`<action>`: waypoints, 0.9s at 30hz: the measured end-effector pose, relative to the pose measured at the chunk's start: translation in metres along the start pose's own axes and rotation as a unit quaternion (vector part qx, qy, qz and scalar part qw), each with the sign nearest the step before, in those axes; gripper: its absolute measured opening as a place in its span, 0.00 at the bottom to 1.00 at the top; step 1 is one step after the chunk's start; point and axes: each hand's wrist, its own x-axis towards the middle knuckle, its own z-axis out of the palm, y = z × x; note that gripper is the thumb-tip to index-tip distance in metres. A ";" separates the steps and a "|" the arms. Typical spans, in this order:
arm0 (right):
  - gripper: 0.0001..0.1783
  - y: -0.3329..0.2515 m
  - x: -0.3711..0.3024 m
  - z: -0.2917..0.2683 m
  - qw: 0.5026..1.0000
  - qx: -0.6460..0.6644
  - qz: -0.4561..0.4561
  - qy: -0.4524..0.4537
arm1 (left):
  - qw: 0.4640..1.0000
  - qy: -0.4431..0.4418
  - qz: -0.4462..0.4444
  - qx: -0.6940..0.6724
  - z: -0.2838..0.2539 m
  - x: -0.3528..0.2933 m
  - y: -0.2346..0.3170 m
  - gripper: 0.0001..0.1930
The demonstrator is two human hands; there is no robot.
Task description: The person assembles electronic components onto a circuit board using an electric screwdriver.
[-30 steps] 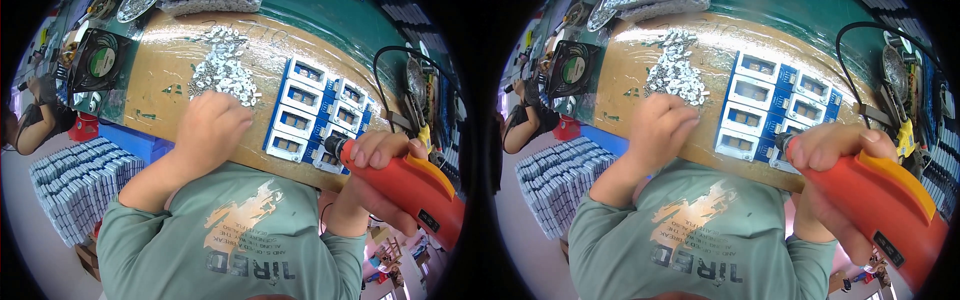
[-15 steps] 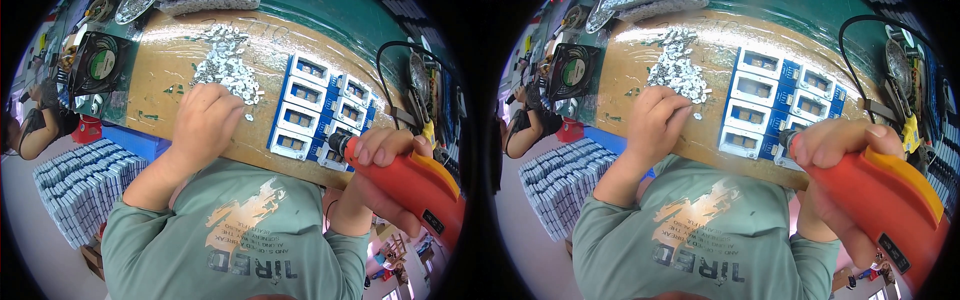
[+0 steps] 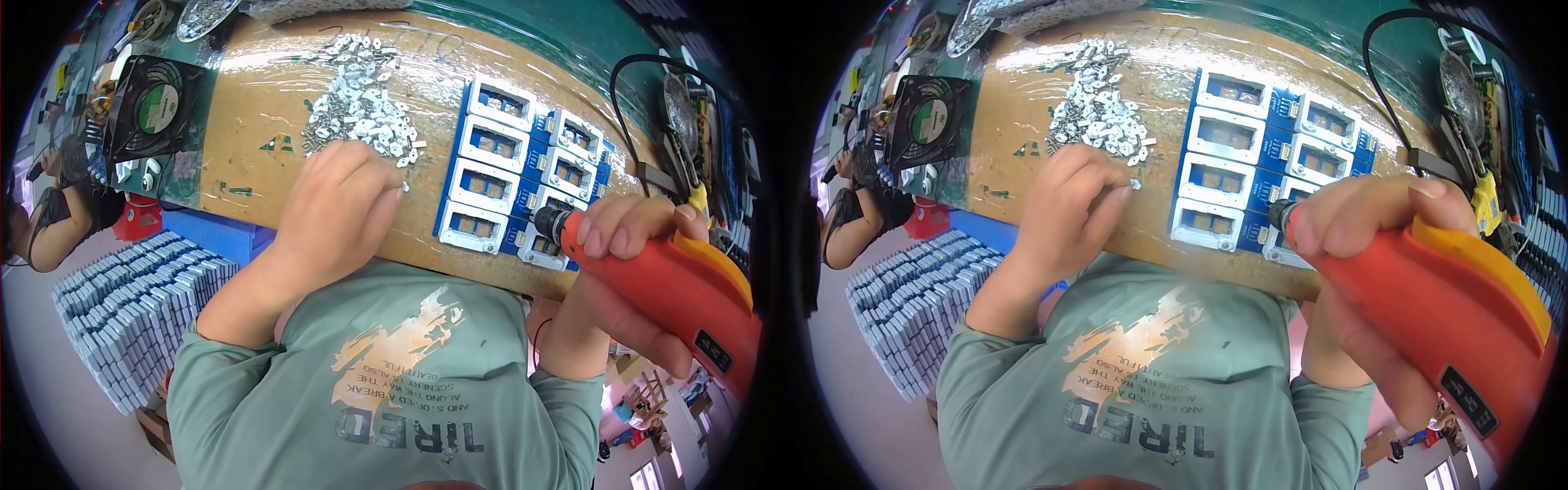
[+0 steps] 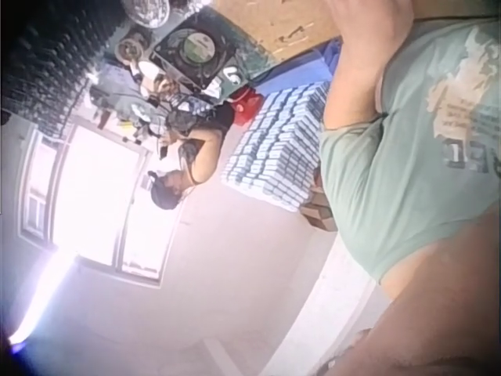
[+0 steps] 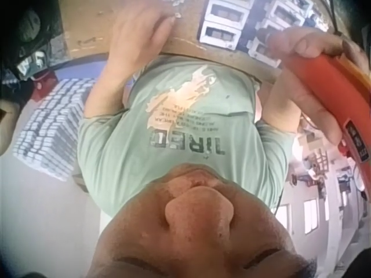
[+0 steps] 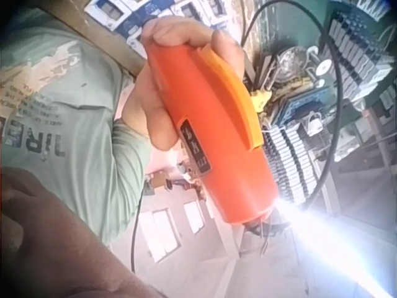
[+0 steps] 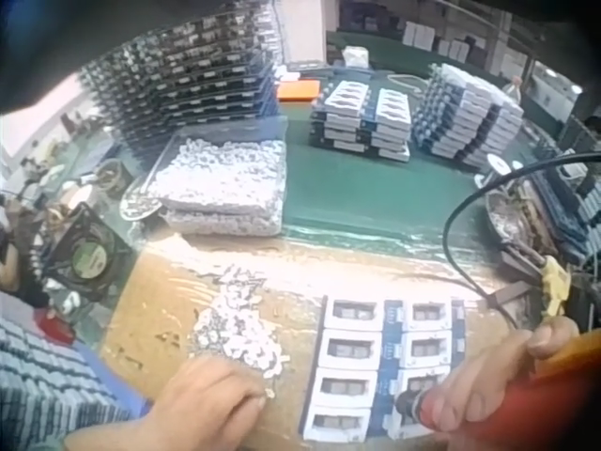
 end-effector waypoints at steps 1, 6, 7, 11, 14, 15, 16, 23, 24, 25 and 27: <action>0.66 -0.001 0.000 0.001 1.000 -0.011 0.000 0.000 | 1.000 -0.005 0.003 0.001 0.001 0.001 -0.001 0.06; 0.68 -0.001 -0.005 -0.001 0.999 -0.038 0.002 0.004 | 1.000 -0.020 0.003 0.021 -0.003 0.010 0.003 0.05; 0.69 -0.001 -0.006 -0.002 0.999 -0.043 0.002 0.003 | 0.999 -0.024 0.010 0.024 -0.002 0.011 0.003 0.06; 0.70 -0.002 -0.008 -0.001 1.000 -0.025 0.006 0.013 | 0.998 -0.013 0.029 0.046 0.002 0.007 0.000 0.08; 0.69 -0.006 -0.005 0.007 0.999 -0.043 0.030 0.011 | 0.993 0.019 0.078 0.087 0.007 0.000 -0.008 0.08; 0.68 -0.006 -0.006 0.009 0.998 -0.055 0.016 0.015 | 0.991 0.024 0.093 0.093 0.007 -0.002 -0.010 0.07; 0.67 -0.005 -0.006 0.011 0.998 -0.067 0.002 0.019 | 0.989 0.029 0.109 0.098 0.008 -0.002 -0.011 0.07; 0.65 -0.023 -0.001 0.018 0.999 -0.041 0.029 -0.006 | 0.990 0.069 0.111 -0.052 0.017 -0.004 0.009 0.12; 0.63 -0.027 0.003 0.024 0.999 -0.039 0.021 0.000 | 0.990 0.054 0.108 -0.078 0.020 -0.004 0.016 0.12; 0.62 -0.030 0.005 0.030 0.999 -0.036 0.013 0.006 | 0.988 0.039 0.104 -0.104 0.023 -0.004 0.021 0.12; 0.60 -0.031 0.007 0.041 1.000 -0.011 0.015 0.006 | 0.987 0.040 0.104 -0.118 0.034 -0.004 0.024 0.13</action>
